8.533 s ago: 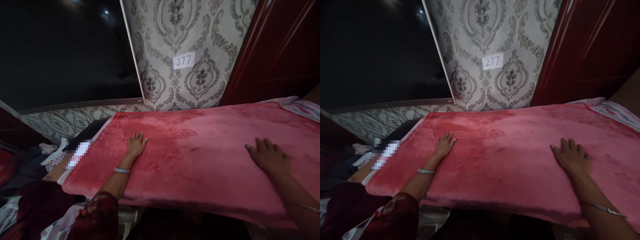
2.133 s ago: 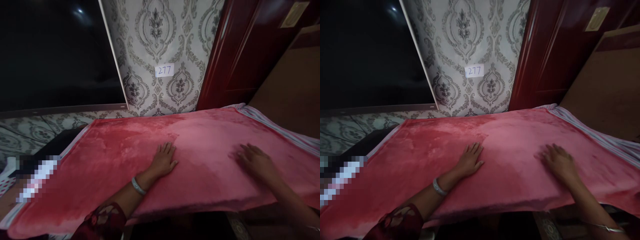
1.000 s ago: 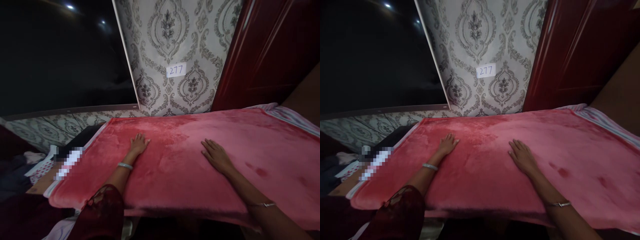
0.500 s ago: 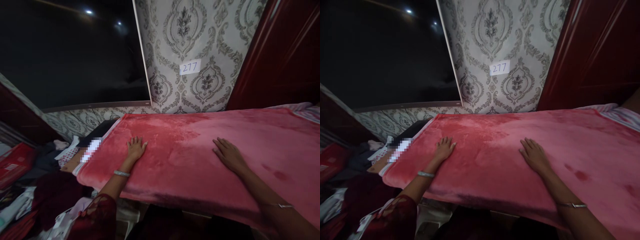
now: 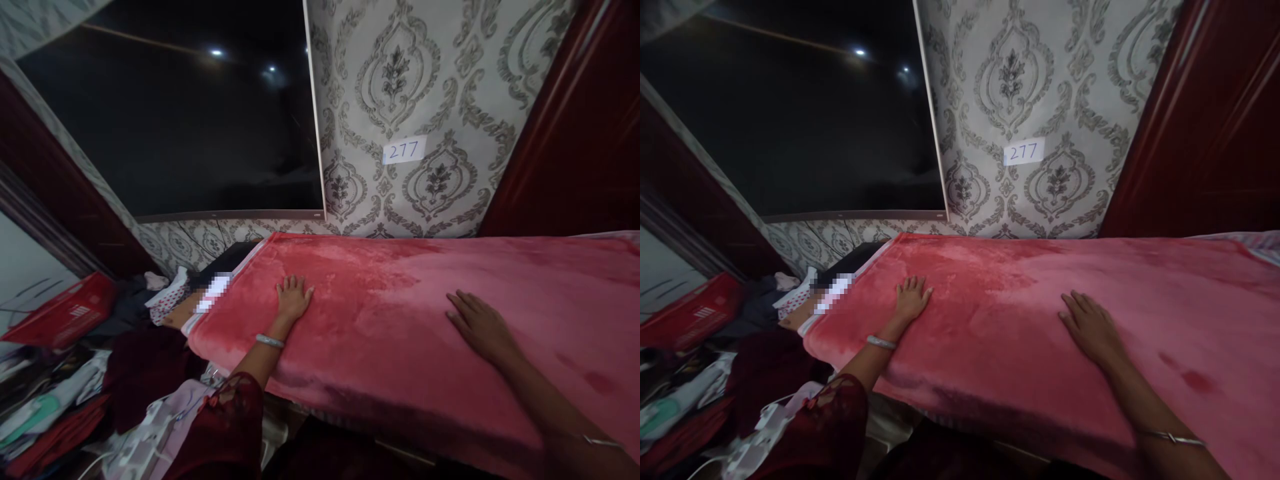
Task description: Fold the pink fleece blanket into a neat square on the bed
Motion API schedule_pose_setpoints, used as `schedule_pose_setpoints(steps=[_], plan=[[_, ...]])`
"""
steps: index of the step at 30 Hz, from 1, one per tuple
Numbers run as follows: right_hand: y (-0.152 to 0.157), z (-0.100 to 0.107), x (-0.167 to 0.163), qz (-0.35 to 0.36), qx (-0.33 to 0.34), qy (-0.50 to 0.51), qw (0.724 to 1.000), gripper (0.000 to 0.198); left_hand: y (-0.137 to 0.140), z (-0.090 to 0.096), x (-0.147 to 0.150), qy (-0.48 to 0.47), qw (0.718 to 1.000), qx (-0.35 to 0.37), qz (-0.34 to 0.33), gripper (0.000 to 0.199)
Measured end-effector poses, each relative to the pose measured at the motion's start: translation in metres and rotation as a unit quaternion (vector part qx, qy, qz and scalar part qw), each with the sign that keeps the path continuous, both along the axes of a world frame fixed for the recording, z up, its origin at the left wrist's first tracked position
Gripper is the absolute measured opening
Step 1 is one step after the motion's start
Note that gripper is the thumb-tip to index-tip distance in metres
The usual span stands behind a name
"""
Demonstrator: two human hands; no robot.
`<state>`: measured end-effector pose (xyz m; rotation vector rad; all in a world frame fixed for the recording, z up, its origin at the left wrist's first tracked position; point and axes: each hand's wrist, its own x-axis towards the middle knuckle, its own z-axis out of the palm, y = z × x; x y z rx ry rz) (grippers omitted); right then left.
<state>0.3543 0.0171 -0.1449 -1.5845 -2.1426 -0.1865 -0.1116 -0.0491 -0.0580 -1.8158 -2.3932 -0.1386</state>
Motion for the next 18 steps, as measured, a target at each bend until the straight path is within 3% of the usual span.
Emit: schedule_pose_setpoints(steps=[13, 16, 18], plan=[[-0.002, 0.005, -0.001, -0.004, -0.012, -0.008, 1.000, 0.059, 0.000, 0.002, 0.000, -0.010, 1.000, 0.009, -0.008, 0.061], [-0.005, 0.009, -0.003, -0.006, -0.024, -0.016, 1.000, 0.059, 0.001, 0.008, 0.009, -0.031, 0.998, 0.012, -0.061, 0.058], [-0.007, 0.009, -0.003, -0.009, -0.027, -0.018, 0.999, 0.060, 0.002, 0.012, 0.025, -0.058, 0.990, 0.008, -0.130, 0.058]])
